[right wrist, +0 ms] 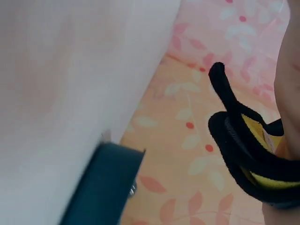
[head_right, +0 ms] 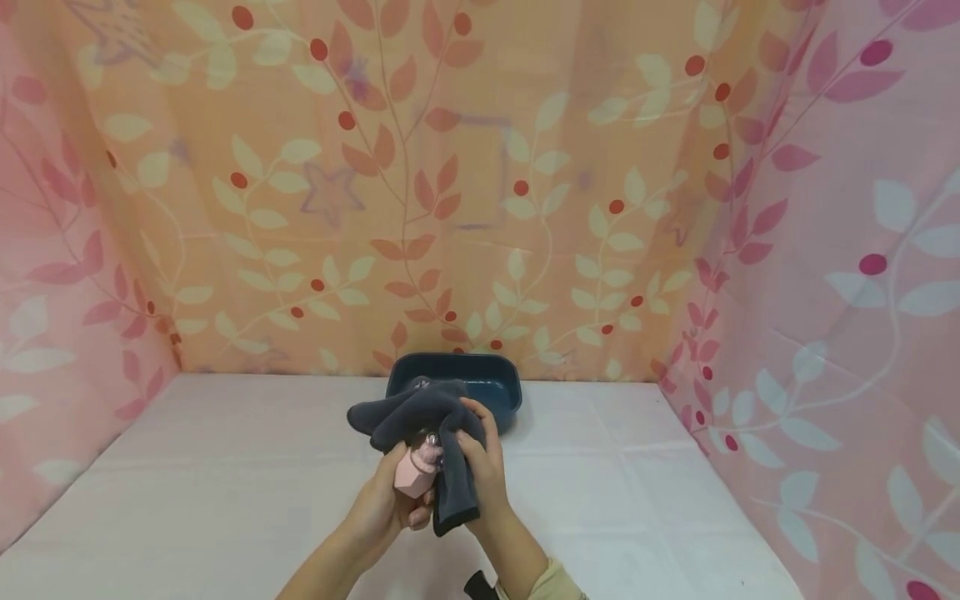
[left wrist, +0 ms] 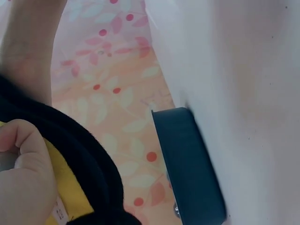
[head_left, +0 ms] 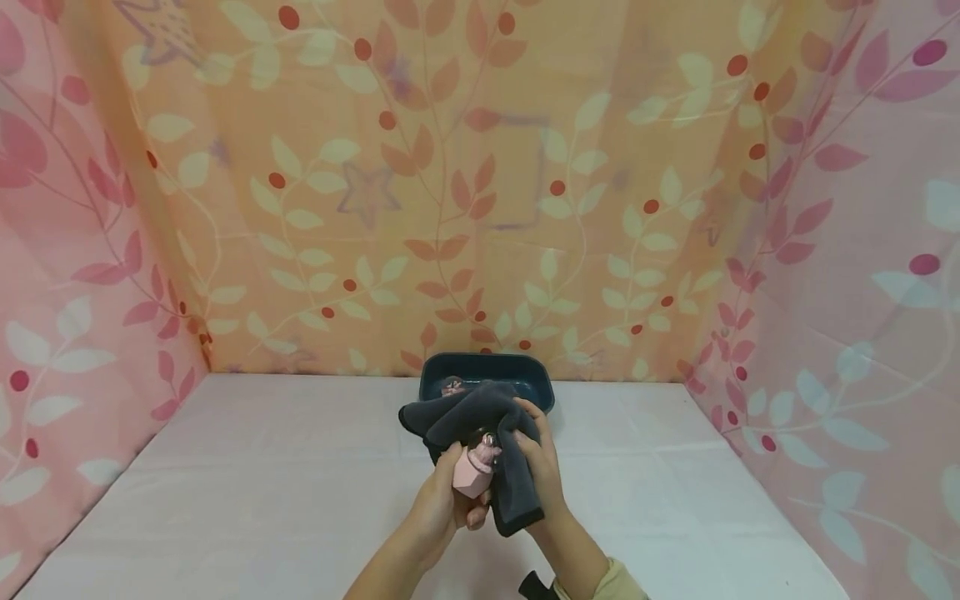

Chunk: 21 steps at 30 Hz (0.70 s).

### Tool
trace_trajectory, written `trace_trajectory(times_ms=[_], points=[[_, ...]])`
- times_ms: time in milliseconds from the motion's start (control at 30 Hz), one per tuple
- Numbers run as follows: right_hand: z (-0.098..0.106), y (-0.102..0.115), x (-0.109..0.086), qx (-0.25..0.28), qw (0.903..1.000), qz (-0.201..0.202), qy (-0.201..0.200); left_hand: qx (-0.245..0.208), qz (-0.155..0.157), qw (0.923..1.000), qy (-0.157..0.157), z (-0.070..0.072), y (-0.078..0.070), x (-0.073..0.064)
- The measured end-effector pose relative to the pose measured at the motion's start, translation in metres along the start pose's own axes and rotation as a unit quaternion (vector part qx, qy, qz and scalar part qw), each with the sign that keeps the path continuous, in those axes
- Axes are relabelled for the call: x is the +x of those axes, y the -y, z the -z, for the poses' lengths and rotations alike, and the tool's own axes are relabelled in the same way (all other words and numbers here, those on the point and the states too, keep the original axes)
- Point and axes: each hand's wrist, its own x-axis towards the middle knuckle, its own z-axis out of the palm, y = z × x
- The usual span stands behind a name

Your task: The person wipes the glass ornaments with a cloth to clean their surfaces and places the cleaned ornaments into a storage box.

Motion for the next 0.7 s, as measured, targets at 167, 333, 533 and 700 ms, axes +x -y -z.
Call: trace_trajectory(times_ms=[167, 333, 533, 700], points=[[-0.01, 0.006, -0.002, 0.057, 0.9922, -0.098, -0.052, -0.004, 0.013, 0.9997, -0.019, -0.001, 0.002, -0.002], [-0.011, 0.012, 0.002, 0.04, 0.9852, -0.13, -0.104, -0.016, 0.009, 0.9993, -0.031, -0.001, 0.0, -0.002], [0.006, 0.006, 0.0, 0.018, 0.9899, 0.028, -0.138, -0.029, -0.006, 0.998, -0.056, -0.002, -0.004, -0.003], [0.007, 0.001, -0.003, -0.131, 0.9665, 0.213, -0.058, -0.042, 0.017, 0.9977, -0.05, -0.004, -0.009, -0.006]])
